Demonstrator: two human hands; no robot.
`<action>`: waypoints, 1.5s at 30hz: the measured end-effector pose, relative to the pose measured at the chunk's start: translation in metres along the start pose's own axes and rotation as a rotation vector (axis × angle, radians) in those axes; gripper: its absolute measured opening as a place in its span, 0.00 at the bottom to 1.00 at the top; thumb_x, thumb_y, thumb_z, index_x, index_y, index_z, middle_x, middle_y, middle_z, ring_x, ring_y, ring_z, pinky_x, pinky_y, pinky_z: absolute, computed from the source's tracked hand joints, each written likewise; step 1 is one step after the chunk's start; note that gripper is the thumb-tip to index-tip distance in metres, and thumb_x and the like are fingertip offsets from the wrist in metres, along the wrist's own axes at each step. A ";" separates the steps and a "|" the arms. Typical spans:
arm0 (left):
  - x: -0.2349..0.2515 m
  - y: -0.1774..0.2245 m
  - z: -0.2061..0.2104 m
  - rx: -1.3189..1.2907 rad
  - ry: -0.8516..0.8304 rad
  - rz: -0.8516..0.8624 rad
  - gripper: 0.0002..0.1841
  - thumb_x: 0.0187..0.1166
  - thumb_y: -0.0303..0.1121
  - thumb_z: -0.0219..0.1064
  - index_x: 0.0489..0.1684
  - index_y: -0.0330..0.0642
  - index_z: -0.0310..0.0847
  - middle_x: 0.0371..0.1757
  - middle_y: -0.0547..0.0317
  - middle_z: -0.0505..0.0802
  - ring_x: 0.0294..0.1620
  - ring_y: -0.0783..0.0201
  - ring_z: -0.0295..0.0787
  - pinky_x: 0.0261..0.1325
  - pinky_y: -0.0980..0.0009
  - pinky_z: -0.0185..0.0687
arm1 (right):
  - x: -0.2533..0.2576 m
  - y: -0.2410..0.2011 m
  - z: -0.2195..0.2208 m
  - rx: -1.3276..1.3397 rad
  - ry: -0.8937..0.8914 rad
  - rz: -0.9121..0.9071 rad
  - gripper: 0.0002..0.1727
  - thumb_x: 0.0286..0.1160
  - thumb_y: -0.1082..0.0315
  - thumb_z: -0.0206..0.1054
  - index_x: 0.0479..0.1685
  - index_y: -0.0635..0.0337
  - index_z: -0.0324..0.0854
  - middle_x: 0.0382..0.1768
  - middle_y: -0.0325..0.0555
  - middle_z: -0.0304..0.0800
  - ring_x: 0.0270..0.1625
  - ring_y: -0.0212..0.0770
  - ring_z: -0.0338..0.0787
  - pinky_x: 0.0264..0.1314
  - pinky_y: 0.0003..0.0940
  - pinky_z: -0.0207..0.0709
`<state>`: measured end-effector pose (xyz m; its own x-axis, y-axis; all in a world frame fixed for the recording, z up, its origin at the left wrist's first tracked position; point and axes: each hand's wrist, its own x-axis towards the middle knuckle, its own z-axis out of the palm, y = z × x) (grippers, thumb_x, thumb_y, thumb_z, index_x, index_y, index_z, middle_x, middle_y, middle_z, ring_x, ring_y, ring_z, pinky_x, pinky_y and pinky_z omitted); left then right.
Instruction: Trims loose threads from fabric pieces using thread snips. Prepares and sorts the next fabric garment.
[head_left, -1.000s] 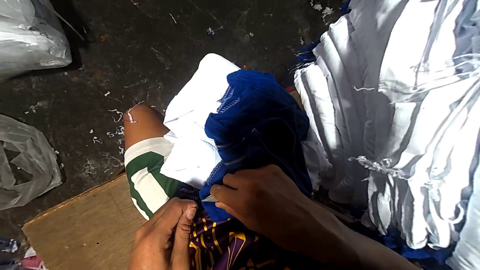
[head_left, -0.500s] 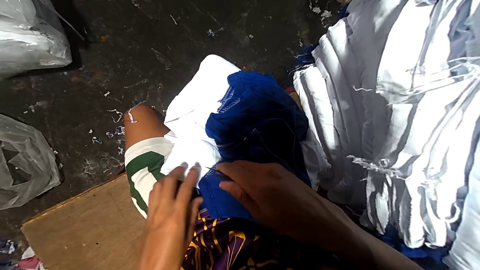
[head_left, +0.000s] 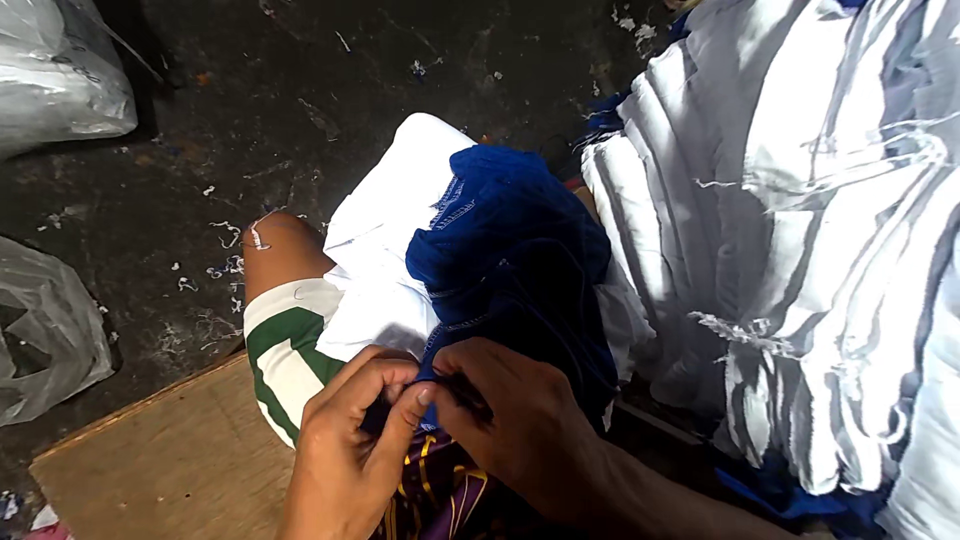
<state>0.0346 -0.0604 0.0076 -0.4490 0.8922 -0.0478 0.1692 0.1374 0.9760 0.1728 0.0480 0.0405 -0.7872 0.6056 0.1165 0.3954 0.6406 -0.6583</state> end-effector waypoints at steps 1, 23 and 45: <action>0.001 -0.001 0.001 0.008 -0.014 0.010 0.11 0.83 0.45 0.67 0.36 0.51 0.87 0.43 0.73 0.90 0.43 0.81 0.88 0.45 0.85 0.86 | 0.000 0.001 -0.001 0.001 0.004 0.013 0.04 0.71 0.69 0.66 0.37 0.58 0.87 0.30 0.38 0.86 0.25 0.22 0.79 0.26 0.11 0.73; 0.000 -0.005 -0.001 0.025 0.067 -0.037 0.02 0.75 0.33 0.66 0.35 0.49 0.84 0.37 0.73 0.90 0.35 0.81 0.86 0.37 0.86 0.84 | 0.001 0.010 0.011 0.001 -0.063 0.011 0.06 0.70 0.67 0.67 0.35 0.58 0.88 0.26 0.37 0.85 0.25 0.26 0.81 0.26 0.16 0.75; 0.010 -0.005 0.003 -0.224 0.000 -0.176 0.08 0.82 0.35 0.66 0.48 0.51 0.92 0.36 0.71 0.94 0.35 0.79 0.90 0.40 0.86 0.85 | 0.024 0.040 -0.040 1.451 -0.628 0.740 0.06 0.88 0.62 0.59 0.43 0.51 0.75 0.10 0.26 0.66 0.09 0.16 0.70 0.12 0.10 0.68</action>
<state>0.0314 -0.0506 0.0013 -0.4546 0.8629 -0.2208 -0.1094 0.1919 0.9753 0.1883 0.1071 0.0470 -0.8385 0.0657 -0.5409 0.2939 -0.7814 -0.5504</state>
